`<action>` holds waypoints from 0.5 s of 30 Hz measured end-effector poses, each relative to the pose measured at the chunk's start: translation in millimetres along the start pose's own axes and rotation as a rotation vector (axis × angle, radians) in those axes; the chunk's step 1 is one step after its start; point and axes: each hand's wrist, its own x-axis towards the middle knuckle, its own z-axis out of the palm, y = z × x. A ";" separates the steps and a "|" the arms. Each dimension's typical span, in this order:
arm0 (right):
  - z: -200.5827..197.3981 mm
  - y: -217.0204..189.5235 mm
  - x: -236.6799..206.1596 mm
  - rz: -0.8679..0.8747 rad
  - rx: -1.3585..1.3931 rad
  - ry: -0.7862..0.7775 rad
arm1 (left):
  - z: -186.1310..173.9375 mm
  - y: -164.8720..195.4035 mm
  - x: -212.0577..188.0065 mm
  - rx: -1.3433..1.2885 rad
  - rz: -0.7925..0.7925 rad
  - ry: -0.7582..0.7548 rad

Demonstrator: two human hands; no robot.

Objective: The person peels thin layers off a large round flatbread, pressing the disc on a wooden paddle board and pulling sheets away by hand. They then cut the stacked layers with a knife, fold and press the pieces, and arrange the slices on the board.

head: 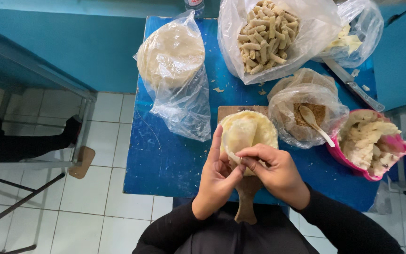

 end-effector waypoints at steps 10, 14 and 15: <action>10.1 -9.3 -5.9 0.045 -0.146 0.237 | -11.7 -3.5 -6.6 0.120 0.069 0.090; 4.5 -3.1 -4.0 0.050 0.092 0.062 | -10.8 -4.2 -9.9 0.243 0.079 0.050; 4.4 -1.1 -4.0 0.046 0.048 0.044 | -10.1 -4.2 -10.4 0.355 0.103 0.021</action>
